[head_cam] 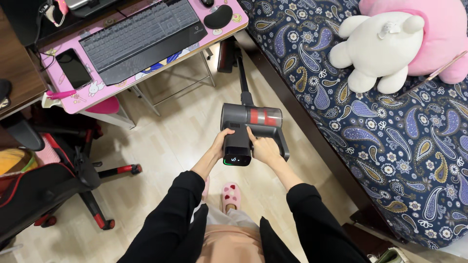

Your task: The person uses a cordless stick vacuum to clean a tiled floor in a bedroom. They move the vacuum back and forth across the floor, navigating around furniture and a rug, and briefly reposition a pink office chair to reach the area underneath.

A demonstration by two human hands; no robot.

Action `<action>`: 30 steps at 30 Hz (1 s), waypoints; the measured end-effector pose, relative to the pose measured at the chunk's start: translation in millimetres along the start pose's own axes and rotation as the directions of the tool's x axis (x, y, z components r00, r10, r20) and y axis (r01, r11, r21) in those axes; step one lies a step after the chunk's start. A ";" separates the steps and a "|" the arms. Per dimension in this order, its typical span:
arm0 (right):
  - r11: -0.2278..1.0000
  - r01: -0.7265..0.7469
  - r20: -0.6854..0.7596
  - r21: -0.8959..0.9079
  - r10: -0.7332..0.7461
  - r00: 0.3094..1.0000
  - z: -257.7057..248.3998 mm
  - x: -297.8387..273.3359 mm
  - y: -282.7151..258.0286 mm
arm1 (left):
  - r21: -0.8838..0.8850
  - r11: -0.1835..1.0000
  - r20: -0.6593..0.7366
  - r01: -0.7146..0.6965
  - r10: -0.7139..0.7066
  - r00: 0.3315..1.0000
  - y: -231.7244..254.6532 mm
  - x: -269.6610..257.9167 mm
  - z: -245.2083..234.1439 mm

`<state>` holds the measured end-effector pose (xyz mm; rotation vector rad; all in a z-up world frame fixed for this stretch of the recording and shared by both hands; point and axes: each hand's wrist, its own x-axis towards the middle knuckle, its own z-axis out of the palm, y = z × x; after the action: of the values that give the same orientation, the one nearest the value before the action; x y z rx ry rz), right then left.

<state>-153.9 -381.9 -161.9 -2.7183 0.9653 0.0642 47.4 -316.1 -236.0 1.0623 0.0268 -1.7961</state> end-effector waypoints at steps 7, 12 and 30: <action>0.993 0.067 -0.081 -0.100 -0.076 0.994 0.2 9.8 23.4 | -0.061 0.994 0.003 -0.092 0.092 0.996 -7.1 11.4 9.0; 0.997 -0.050 -0.098 -0.066 0.044 0.994 17.9 1.1 21.4 | 0.028 0.992 -0.053 -0.124 0.125 0.991 -5.4 15.8 7.0; 0.986 -0.117 -0.228 0.122 0.142 0.963 78.6 -48.0 11.2 | 0.196 0.958 -0.157 -0.211 0.243 0.957 -32.5 -7.2 10.6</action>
<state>-194.8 -340.9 -234.4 -2.6020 1.1754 -0.2848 16.7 -299.6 -238.5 1.2984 -0.1438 -1.5112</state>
